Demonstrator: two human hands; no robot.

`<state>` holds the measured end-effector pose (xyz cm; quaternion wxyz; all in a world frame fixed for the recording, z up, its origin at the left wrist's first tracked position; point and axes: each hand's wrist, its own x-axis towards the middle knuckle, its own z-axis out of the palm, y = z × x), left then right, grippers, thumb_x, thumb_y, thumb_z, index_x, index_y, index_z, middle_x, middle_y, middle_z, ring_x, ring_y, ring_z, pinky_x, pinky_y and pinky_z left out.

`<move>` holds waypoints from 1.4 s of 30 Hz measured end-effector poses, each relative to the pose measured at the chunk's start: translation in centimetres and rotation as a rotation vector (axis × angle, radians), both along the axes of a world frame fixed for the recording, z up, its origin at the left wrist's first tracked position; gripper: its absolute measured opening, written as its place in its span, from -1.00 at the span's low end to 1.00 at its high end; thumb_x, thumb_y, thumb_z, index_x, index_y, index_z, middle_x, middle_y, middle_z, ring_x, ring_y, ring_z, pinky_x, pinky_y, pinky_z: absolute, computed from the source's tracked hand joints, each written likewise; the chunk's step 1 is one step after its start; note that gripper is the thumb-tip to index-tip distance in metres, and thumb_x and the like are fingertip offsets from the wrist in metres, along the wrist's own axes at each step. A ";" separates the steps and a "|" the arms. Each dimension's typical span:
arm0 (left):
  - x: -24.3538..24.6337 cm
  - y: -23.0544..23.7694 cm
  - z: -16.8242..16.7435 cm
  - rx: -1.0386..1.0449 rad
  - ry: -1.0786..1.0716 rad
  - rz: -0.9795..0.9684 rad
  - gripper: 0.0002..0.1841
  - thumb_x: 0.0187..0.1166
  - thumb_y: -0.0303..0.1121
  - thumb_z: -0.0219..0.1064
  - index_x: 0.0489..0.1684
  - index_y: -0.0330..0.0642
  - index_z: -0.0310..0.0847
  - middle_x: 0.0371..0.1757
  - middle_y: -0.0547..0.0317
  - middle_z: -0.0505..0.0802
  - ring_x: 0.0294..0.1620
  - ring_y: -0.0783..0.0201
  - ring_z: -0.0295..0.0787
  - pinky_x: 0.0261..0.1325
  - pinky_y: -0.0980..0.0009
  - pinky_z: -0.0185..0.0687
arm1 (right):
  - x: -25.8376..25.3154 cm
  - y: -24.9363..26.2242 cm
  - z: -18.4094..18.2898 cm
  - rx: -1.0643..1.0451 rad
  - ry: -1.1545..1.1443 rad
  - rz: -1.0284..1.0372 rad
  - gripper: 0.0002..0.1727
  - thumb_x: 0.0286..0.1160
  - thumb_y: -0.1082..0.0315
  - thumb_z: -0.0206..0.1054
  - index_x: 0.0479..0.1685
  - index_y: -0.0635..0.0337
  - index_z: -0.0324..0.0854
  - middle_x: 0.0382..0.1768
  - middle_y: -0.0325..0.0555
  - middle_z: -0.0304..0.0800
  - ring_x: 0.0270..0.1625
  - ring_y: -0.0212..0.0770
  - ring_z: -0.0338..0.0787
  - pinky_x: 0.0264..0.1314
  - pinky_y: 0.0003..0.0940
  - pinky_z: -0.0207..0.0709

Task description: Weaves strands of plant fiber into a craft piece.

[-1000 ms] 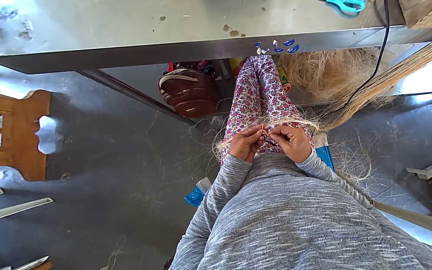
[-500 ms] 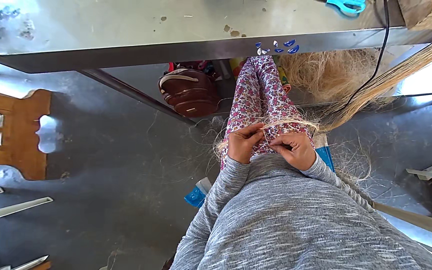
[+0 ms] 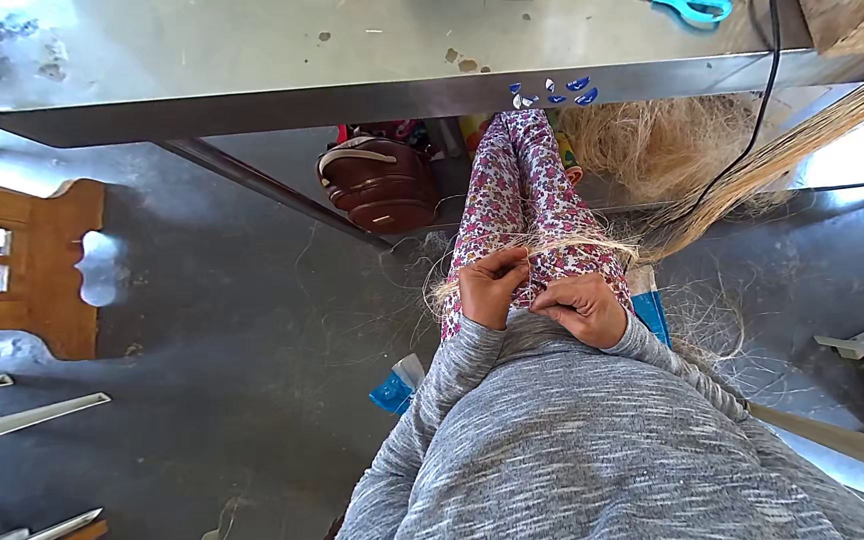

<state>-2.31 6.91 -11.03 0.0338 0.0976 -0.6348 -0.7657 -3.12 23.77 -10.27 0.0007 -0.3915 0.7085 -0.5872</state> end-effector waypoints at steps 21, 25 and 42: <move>-0.7 -1.4 0.1 0.456 -0.097 -0.092 -0.77 0.48 -0.69 0.24 -0.15 -0.27 0.82 -0.30 0.20 0.91 -0.39 0.45 0.81 -0.21 0.51 0.78 | 0.1 -0.5 -0.3 0.107 -0.117 -0.043 -0.74 0.54 0.33 0.35 -0.33 0.39 0.83 -0.43 -0.07 0.84 -0.40 -0.44 0.73 -0.28 -0.52 0.64; -0.7 -2.2 -0.2 0.653 -0.134 -0.318 -0.77 0.41 -0.62 0.31 -0.18 -0.12 0.84 -0.40 0.25 0.89 -0.44 0.45 0.81 -0.23 0.51 0.79 | -0.4 0.2 0.1 -0.010 -0.268 -0.335 -0.59 0.81 0.29 0.05 -0.25 0.40 0.73 -0.27 -0.12 0.85 -0.23 -0.42 0.82 -0.09 -0.41 0.75; -0.1 -1.1 0.8 0.354 -0.082 -0.310 -0.68 0.18 -0.76 0.39 -0.21 -0.14 0.68 -0.41 0.31 0.89 -0.42 0.49 0.82 -0.23 0.54 0.78 | -1.0 0.1 0.5 -0.301 -0.612 -0.202 -0.87 0.38 0.57 0.38 -0.33 0.12 0.72 -0.31 -0.37 0.80 -0.30 -0.53 0.76 -0.19 -0.56 0.72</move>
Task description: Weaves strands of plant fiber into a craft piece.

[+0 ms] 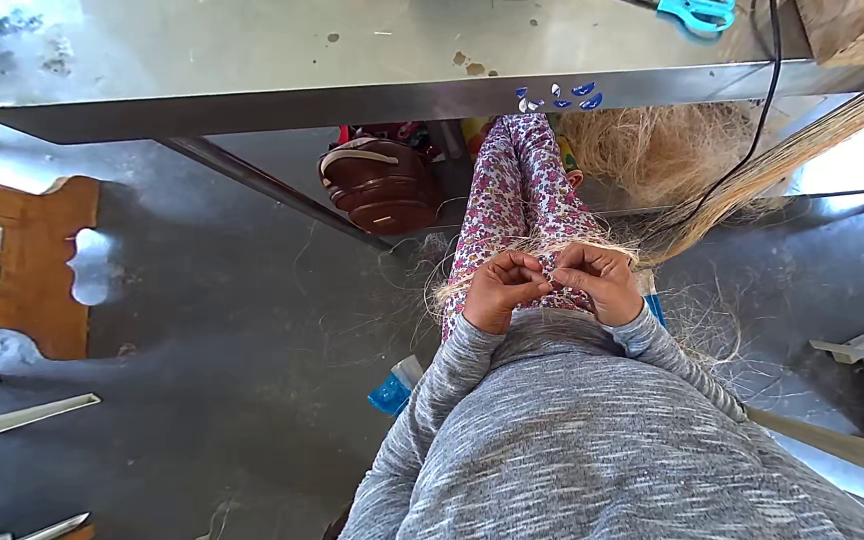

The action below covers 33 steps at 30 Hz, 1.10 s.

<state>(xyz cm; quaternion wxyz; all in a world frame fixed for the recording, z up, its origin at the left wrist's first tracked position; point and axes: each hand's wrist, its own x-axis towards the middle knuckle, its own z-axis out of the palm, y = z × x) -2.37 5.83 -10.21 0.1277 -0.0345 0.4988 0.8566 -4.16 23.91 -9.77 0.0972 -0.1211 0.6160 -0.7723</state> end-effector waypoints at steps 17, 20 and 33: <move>0.8 1.3 0.7 -0.426 0.447 0.275 -0.66 0.15 -0.72 0.54 -0.11 -0.36 0.66 -0.30 0.24 0.90 -0.31 0.46 0.84 -0.12 0.49 0.82 | 0.3 -0.3 -0.9 -0.237 -0.162 -0.072 -0.84 0.39 0.49 0.39 -0.44 0.02 0.80 -0.21 -0.30 0.85 -0.20 -0.43 0.81 -0.12 -0.48 0.74; 0.8 1.4 0.3 -0.561 0.553 0.336 -0.73 0.21 -0.69 0.53 -0.14 -0.42 0.67 -0.30 0.16 0.90 -0.30 0.45 0.85 -0.11 0.48 0.82 | 0.1 -0.2 -1.2 -0.199 -0.132 -0.104 -0.83 0.39 0.56 0.39 -0.43 0.08 0.78 -0.23 -0.29 0.85 -0.19 -0.40 0.83 -0.04 -0.42 0.77; 0.7 1.9 0.1 -0.717 0.659 0.370 -0.77 0.22 -0.68 0.50 -0.18 -0.49 0.67 -0.35 0.03 0.88 -0.36 0.41 0.83 -0.16 0.49 0.80 | 0.5 -0.9 -1.5 -0.462 -0.356 -0.008 -0.82 0.46 0.43 0.33 -0.37 -0.03 0.83 -0.17 -0.27 0.87 -0.13 -0.36 0.83 -0.03 -0.39 0.75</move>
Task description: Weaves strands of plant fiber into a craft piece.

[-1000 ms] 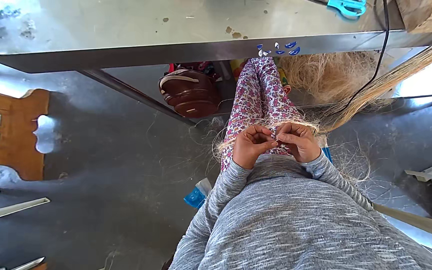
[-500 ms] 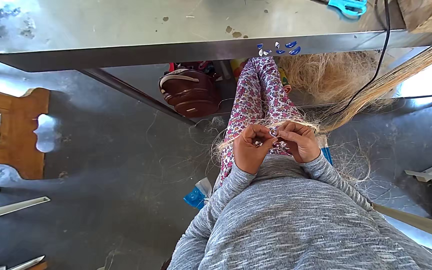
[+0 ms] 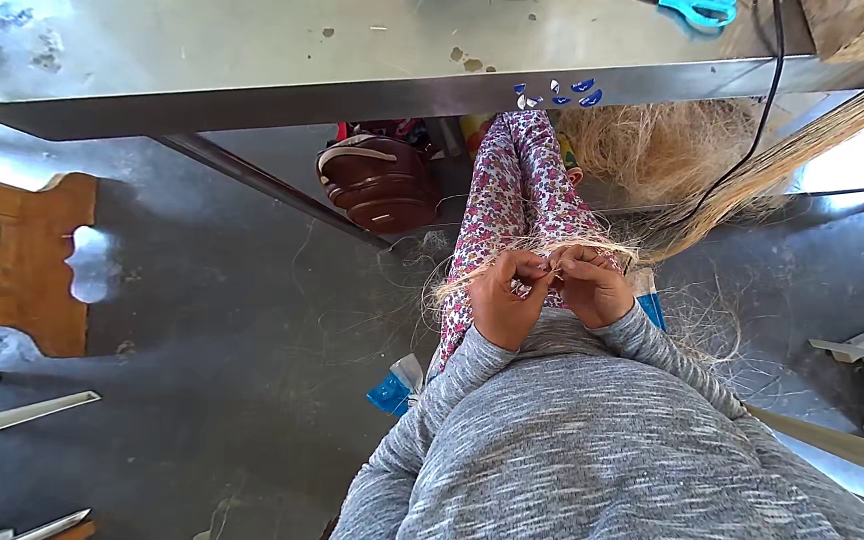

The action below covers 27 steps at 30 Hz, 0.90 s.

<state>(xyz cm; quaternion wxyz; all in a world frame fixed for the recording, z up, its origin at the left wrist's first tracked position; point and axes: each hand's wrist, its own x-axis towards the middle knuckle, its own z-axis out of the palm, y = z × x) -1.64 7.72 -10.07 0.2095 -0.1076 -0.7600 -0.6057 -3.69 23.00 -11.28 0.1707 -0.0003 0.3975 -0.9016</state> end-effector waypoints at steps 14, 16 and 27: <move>-0.2 -1.5 0.0 0.330 -0.400 -0.144 -0.76 0.67 -0.45 0.16 -0.06 -0.35 0.76 -0.09 0.17 0.93 -0.16 0.45 0.86 -0.05 0.43 0.81 | -1.1 0.5 -0.7 0.058 0.077 -0.003 -0.83 0.49 0.35 0.36 -0.36 -0.01 0.86 0.03 -0.22 0.90 0.04 -0.34 0.84 0.04 -0.40 0.73; -0.4 -1.6 0.5 0.374 -0.550 -0.171 -0.68 0.76 -0.42 0.03 -0.09 -0.32 0.79 -0.13 0.20 0.94 -0.17 0.44 0.87 -0.07 0.42 0.81 | -1.1 0.3 -0.7 0.061 0.081 -0.003 -0.85 0.47 0.37 0.36 -0.35 0.03 0.87 0.04 -0.17 0.90 0.04 -0.31 0.85 0.06 -0.37 0.75; -0.7 -1.5 0.6 0.761 -0.883 -0.432 -0.69 0.65 -0.56 0.09 -0.37 -0.13 0.79 -0.29 0.25 0.92 -0.27 0.43 0.84 -0.16 0.47 0.78 | -1.3 -0.2 -0.7 0.009 0.059 0.091 -0.81 0.50 0.35 0.31 -0.38 0.04 0.84 0.01 -0.18 0.90 -0.27 -0.43 0.80 -0.28 -0.51 0.69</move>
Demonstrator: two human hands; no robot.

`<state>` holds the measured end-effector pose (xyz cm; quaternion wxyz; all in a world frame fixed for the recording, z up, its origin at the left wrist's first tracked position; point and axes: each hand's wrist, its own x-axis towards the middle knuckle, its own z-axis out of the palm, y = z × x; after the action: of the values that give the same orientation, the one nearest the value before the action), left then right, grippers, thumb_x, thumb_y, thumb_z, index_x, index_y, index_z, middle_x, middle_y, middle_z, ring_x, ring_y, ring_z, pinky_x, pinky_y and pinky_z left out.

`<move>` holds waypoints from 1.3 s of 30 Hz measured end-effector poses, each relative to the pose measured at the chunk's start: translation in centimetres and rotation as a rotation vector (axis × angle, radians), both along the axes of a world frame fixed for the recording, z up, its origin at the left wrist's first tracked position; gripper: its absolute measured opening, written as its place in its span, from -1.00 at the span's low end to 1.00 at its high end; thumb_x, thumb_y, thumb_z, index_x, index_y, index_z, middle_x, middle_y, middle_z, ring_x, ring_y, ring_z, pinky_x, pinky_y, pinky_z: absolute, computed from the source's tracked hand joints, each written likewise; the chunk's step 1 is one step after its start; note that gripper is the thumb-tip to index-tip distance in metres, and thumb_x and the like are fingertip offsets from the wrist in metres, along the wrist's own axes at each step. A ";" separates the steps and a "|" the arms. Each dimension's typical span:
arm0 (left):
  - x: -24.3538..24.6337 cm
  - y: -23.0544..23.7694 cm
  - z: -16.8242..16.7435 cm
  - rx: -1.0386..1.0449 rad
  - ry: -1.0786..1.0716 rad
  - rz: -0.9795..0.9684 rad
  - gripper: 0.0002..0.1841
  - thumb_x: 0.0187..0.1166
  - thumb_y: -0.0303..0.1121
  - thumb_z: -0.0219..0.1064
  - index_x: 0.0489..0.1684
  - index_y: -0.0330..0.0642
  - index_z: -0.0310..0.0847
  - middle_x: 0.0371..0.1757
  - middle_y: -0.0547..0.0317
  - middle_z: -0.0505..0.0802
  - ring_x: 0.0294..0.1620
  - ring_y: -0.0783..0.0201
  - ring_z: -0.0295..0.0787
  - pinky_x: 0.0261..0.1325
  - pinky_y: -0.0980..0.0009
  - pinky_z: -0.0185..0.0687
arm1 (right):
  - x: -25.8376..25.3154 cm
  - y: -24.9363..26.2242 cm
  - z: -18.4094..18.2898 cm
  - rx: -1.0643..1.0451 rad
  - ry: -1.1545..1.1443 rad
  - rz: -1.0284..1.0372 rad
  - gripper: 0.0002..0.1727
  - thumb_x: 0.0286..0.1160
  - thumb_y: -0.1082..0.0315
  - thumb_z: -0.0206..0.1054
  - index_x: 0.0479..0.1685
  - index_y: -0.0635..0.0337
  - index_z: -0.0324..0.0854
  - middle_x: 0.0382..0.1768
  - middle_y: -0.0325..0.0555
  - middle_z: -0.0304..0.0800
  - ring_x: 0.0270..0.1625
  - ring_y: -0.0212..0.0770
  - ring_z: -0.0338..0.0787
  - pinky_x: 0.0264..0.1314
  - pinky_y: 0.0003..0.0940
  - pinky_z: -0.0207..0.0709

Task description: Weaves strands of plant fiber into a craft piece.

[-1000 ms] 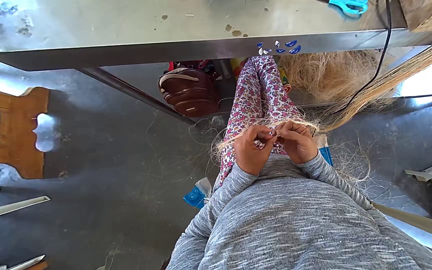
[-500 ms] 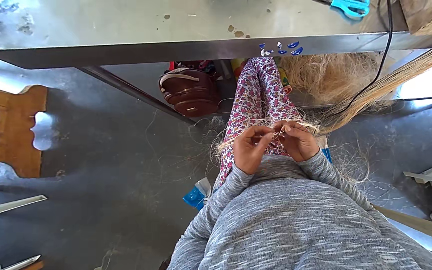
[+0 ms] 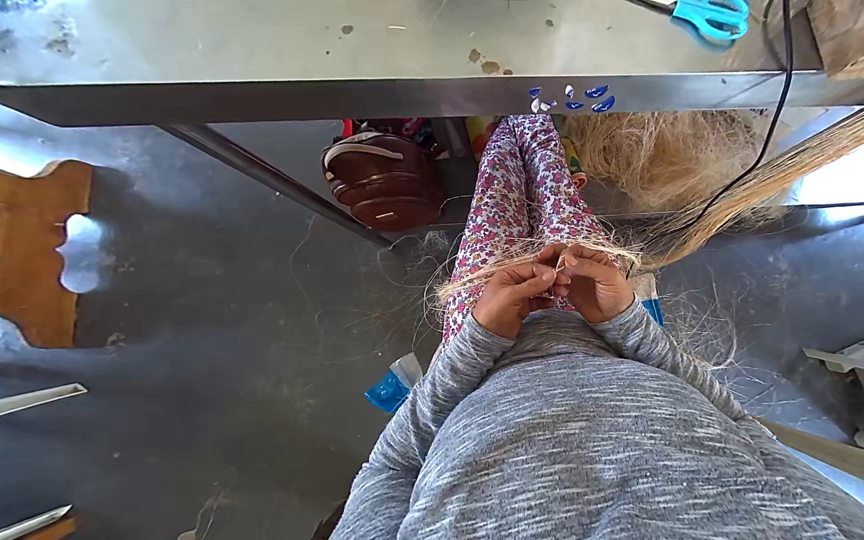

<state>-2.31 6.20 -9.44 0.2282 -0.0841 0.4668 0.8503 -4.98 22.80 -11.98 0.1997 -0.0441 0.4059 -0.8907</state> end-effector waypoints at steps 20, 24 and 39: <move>0.5 1.2 -1.2 -0.800 0.849 0.331 -0.94 0.35 -0.63 0.40 -0.46 -0.44 0.76 -0.37 0.00 0.80 -0.44 0.46 0.71 -0.34 0.61 0.68 | 1.0 0.0 -0.1 -0.108 -0.040 0.002 -0.75 0.50 0.43 0.32 -0.01 0.12 0.90 0.16 -0.06 0.89 0.23 -0.22 0.83 0.26 -0.31 0.70; 0.4 1.4 -1.2 -0.890 0.946 0.341 -0.92 0.37 -0.65 0.36 -0.44 -0.46 0.77 -0.34 -0.09 0.83 -0.43 0.38 0.76 -0.33 0.58 0.71 | 1.1 -0.1 0.0 -0.034 -0.039 -0.044 -0.74 0.46 0.46 0.30 -0.11 0.04 0.91 0.06 -0.16 0.91 0.10 -0.30 0.84 0.14 -0.35 0.72; 0.7 0.6 -1.6 -0.645 0.657 0.153 -0.95 0.44 -0.58 0.47 -0.27 -0.38 0.83 -0.32 0.11 0.82 -0.52 0.51 0.68 -0.42 0.60 0.69 | -0.3 1.4 0.5 0.130 0.120 -0.286 -0.65 0.45 0.62 0.32 0.06 0.03 0.85 -0.14 -0.25 0.92 -0.13 -0.31 0.88 0.04 -0.32 0.80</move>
<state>-1.56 6.77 -11.03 -0.0329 0.0886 0.7474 0.6576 -5.27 24.22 -11.47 0.0489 -0.0261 0.4760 -0.8777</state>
